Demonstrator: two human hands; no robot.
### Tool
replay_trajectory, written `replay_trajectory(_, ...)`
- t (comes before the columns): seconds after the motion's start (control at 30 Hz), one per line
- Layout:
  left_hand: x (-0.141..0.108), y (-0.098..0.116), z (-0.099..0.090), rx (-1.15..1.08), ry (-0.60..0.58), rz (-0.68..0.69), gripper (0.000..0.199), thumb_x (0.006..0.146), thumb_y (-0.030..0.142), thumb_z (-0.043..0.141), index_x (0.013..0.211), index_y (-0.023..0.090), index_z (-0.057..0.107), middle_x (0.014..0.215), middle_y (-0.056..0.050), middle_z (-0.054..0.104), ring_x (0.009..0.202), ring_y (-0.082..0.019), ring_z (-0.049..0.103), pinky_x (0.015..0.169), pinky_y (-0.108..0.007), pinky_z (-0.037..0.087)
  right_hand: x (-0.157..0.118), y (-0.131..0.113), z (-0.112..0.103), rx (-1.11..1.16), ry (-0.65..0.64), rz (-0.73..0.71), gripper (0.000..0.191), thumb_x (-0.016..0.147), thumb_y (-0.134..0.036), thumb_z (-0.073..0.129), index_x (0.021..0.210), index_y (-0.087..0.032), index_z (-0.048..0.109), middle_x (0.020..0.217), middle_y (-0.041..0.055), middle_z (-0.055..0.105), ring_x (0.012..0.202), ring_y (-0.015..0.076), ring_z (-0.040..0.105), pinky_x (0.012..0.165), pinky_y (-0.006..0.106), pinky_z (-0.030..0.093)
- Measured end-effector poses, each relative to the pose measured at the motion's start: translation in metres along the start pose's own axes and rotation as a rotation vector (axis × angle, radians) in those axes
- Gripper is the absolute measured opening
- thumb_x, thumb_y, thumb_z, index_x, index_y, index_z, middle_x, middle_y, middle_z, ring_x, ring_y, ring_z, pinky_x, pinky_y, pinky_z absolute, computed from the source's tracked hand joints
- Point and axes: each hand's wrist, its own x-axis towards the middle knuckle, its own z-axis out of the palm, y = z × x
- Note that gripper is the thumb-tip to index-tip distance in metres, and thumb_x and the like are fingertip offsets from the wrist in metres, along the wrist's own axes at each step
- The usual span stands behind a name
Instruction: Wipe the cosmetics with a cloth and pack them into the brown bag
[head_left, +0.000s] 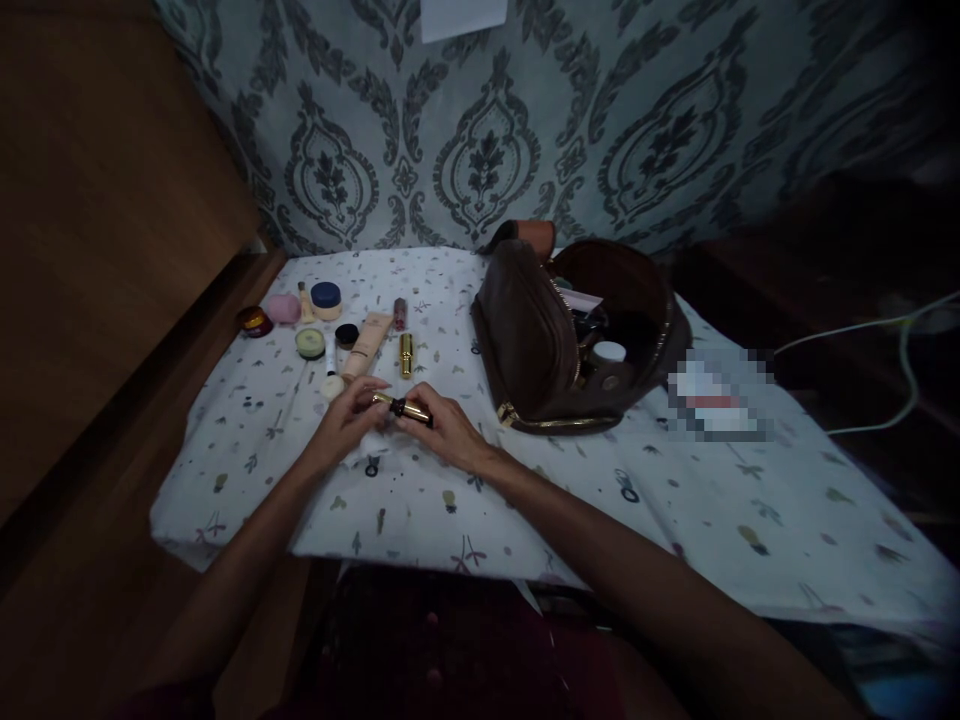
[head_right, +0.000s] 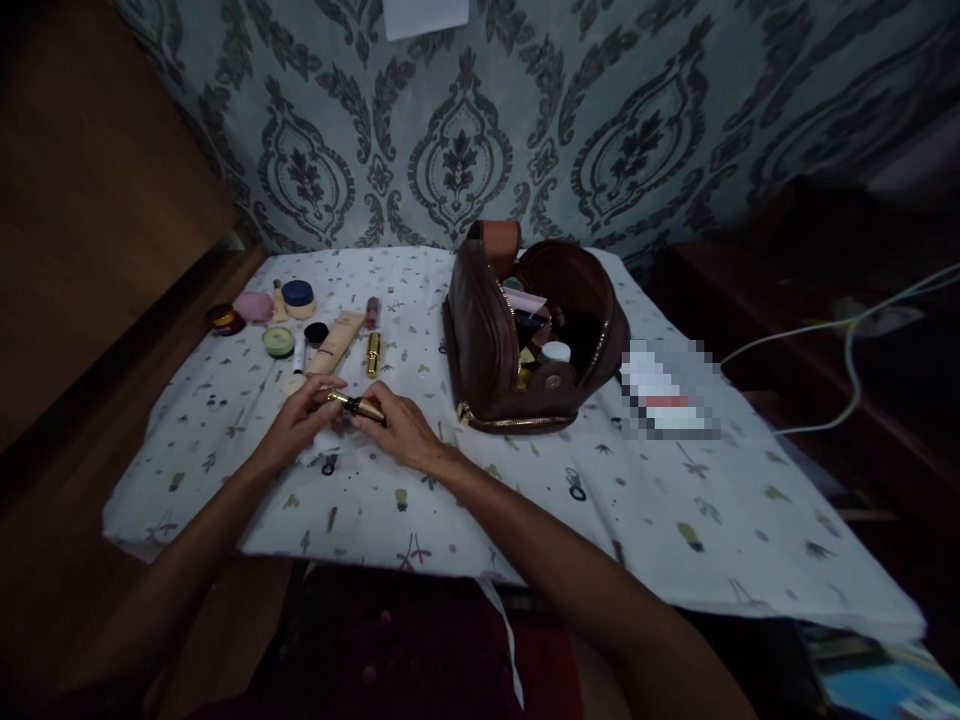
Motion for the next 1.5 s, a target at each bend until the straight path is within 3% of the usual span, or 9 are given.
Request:
replay_trajectory(0.13, 0.002, -0.003, -0.002, 0.082, 0.007, 0.052, 0.039, 0.092, 0.05, 0.052, 0.071, 0.018, 0.055, 0.066, 0.001, 0.055, 0.065, -0.013, 0.051, 0.065, -0.025, 0.041, 0.0, 0.001, 0.0, -0.007, -0.001, 0.001, 0.02, 0.089, -0.038, 0.057, 0.093, -0.021, 0.047, 0.077, -0.003, 0.056, 0.067, 0.0133, 0.05, 0.064, 0.024, 0.036)
replay_trajectory(0.33, 0.0, -0.004, -0.001, -0.065, -0.046, -0.018, 0.047, 0.085, 0.047, 0.065, 0.122, 0.021, 0.053, 0.079, 0.002, 0.062, 0.072, -0.015, 0.059, 0.067, -0.025, 0.045, 0.0, 0.001, 0.001, 0.015, 0.007, -0.009, 0.02, 0.089, -0.039, 0.055, 0.092, -0.021, 0.046, 0.076, -0.003, 0.055, 0.067, 0.0137, 0.05, 0.063, 0.024, 0.036)
replay_trajectory(0.5, 0.001, -0.005, 0.0, 0.049, 0.027, 0.045, 0.034, 0.091, 0.049, 0.054, 0.077, 0.018, 0.054, 0.066, 0.002, 0.055, 0.063, -0.013, 0.052, 0.063, -0.025, 0.04, 0.0, 0.0, 0.001, 0.005, -0.007, 0.002, 0.022, 0.089, -0.041, 0.056, 0.091, -0.022, 0.045, 0.073, -0.0037, 0.052, 0.065, 0.0135, 0.048, 0.063, 0.025, 0.034)
replay_trajectory(0.73, 0.001, -0.001, -0.001, -0.084, -0.044, 0.038, 0.037, 0.086, 0.047, 0.063, 0.108, 0.019, 0.057, 0.075, 0.002, 0.061, 0.067, -0.013, 0.056, 0.065, -0.025, 0.045, 0.001, 0.0, -0.002, 0.061, -0.014, -0.016, 0.024, 0.089, -0.043, 0.053, 0.085, -0.021, 0.046, 0.07, -0.0046, 0.047, 0.063, 0.012, 0.042, 0.06, 0.024, 0.032)
replay_trajectory(0.93, 0.001, -0.002, 0.0, 0.001, 0.002, 0.036, 0.032, 0.087, 0.05, 0.059, 0.083, 0.018, 0.058, 0.066, 0.002, 0.059, 0.063, -0.013, 0.054, 0.063, -0.024, 0.041, 0.001, 0.0, -0.001, 0.049, -0.041, -0.024, 0.026, 0.09, -0.045, 0.053, 0.086, -0.02, 0.046, 0.068, -0.0056, 0.043, 0.062, 0.0114, 0.04, 0.061, 0.024, 0.031)
replay_trajectory(1.13, -0.002, 0.0, -0.002, -0.01, -0.043, 0.063, 0.03, 0.087, 0.047, 0.062, 0.086, 0.018, 0.061, 0.068, 0.001, 0.062, 0.066, -0.014, 0.057, 0.066, -0.024, 0.043, 0.0, -0.001, -0.002, 0.191, -0.121, 0.049, 0.037, 0.088, -0.057, 0.056, 0.084, -0.02, 0.049, 0.064, -0.0058, 0.044, 0.059, 0.0114, 0.042, 0.057, 0.024, 0.031)
replay_trajectory(1.23, 0.0, 0.002, 0.003, -0.054, 0.056, 0.029, 0.034, 0.085, 0.052, 0.063, 0.085, 0.018, 0.061, 0.065, 0.002, 0.06, 0.06, -0.012, 0.054, 0.06, -0.023, 0.041, 0.002, -0.002, 0.0, 0.356, -0.104, 0.11, 0.042, 0.086, -0.062, 0.057, 0.082, -0.021, 0.049, 0.064, -0.0055, 0.047, 0.056, 0.011, 0.044, 0.055, 0.024, 0.033)
replay_trajectory(1.4, 0.005, 0.01, 0.012, -0.402, 0.528, -0.127, 0.042, 0.082, 0.06, 0.062, 0.081, 0.018, 0.063, 0.071, 0.002, 0.061, 0.059, -0.01, 0.055, 0.054, -0.02, 0.043, 0.008, 0.0, 0.005, 0.63, 0.067, 0.207, 0.048, 0.078, -0.066, 0.063, 0.077, -0.019, 0.058, 0.067, -0.0032, 0.049, 0.063, 0.0112, 0.043, 0.06, 0.024, 0.034)
replay_trajectory(1.5, 0.008, 0.018, 0.015, -0.669, 0.55, -0.19, 0.031, 0.079, 0.048, 0.07, 0.092, 0.02, 0.065, 0.079, 0.002, 0.065, 0.064, -0.01, 0.059, 0.058, -0.019, 0.048, 0.009, 0.001, 0.007, 0.729, 0.125, 0.279, 0.049, 0.073, -0.066, 0.068, 0.079, -0.018, 0.065, 0.069, -0.0018, 0.052, 0.064, 0.0114, 0.043, 0.059, 0.024, 0.033)
